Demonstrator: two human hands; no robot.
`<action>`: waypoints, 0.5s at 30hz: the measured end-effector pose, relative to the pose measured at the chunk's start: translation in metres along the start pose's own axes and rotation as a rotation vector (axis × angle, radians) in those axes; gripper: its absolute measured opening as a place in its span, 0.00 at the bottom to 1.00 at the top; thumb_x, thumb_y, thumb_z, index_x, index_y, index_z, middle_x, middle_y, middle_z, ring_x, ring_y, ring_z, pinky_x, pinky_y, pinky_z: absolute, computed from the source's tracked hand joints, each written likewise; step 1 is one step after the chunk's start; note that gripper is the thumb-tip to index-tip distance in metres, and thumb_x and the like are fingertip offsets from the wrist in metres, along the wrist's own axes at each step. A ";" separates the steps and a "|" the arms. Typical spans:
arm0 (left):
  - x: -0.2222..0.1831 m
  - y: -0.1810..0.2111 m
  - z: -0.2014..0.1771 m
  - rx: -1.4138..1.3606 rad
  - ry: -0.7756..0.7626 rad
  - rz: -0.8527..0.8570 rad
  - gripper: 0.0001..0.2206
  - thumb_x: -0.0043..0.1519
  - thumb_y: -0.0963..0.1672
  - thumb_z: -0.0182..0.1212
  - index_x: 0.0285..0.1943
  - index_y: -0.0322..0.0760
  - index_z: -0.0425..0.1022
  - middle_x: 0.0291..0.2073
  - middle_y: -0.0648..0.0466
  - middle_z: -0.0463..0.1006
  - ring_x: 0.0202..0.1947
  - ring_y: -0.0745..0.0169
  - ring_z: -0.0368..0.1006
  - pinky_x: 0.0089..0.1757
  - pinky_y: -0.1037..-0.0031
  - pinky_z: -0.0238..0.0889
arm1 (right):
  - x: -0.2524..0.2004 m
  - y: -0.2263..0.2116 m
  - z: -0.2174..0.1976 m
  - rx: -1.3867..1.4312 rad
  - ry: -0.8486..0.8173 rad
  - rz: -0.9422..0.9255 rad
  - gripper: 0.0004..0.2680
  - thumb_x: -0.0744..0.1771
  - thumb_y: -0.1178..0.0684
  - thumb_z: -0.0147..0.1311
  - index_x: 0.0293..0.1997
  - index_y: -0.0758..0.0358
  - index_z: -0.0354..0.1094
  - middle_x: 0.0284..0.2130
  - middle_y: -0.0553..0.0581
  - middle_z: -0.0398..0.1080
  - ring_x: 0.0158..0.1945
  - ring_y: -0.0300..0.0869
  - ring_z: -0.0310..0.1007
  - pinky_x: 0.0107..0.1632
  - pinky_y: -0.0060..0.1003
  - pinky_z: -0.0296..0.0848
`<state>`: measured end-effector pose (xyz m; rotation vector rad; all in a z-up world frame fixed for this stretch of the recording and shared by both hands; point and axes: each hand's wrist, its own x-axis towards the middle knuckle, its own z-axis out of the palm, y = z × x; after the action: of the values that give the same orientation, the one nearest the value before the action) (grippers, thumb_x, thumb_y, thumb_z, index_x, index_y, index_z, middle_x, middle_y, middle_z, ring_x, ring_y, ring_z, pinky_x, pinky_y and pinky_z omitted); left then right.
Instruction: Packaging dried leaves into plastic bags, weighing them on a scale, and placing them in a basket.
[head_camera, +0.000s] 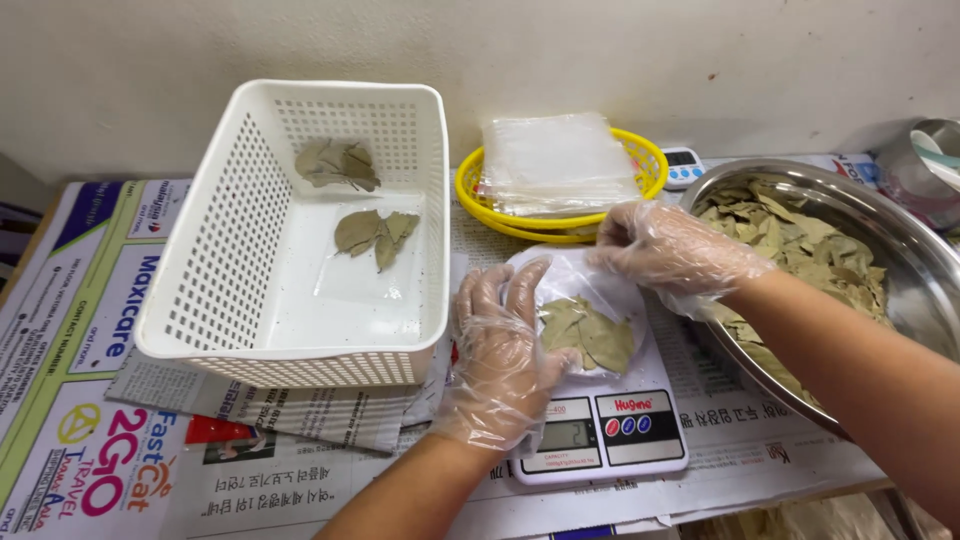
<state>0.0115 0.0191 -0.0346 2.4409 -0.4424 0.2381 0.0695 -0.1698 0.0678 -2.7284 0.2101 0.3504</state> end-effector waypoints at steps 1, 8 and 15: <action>-0.001 0.002 0.000 -0.016 -0.006 -0.019 0.52 0.45 0.50 0.85 0.77 0.53 0.52 0.63 0.39 0.58 0.71 0.28 0.46 0.64 0.35 0.43 | -0.003 -0.001 -0.001 0.034 -0.012 0.002 0.11 0.65 0.47 0.63 0.45 0.63 0.77 0.36 0.62 0.78 0.47 0.53 0.78 0.49 0.47 0.75; -0.004 0.006 -0.008 -0.258 0.117 0.016 0.67 0.40 0.47 0.86 0.82 0.44 0.29 0.80 0.50 0.45 0.76 0.28 0.37 0.70 0.53 0.32 | -0.031 0.009 -0.030 0.413 -0.120 -0.307 0.07 0.61 0.61 0.66 0.29 0.62 0.68 0.37 0.58 0.84 0.38 0.42 0.80 0.43 0.37 0.77; -0.008 0.020 -0.024 -0.804 0.422 0.186 0.42 0.57 0.40 0.68 0.79 0.34 0.45 0.32 0.60 0.79 0.44 0.58 0.77 0.59 0.64 0.66 | -0.058 -0.035 -0.074 -0.263 0.096 -0.197 0.16 0.63 0.50 0.61 0.56 0.30 0.72 0.35 0.40 0.84 0.32 0.36 0.84 0.44 0.30 0.80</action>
<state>-0.0050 0.0219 -0.0070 1.5157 -0.4597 0.5257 0.0365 -0.1612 0.1622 -2.9953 -0.0864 0.2035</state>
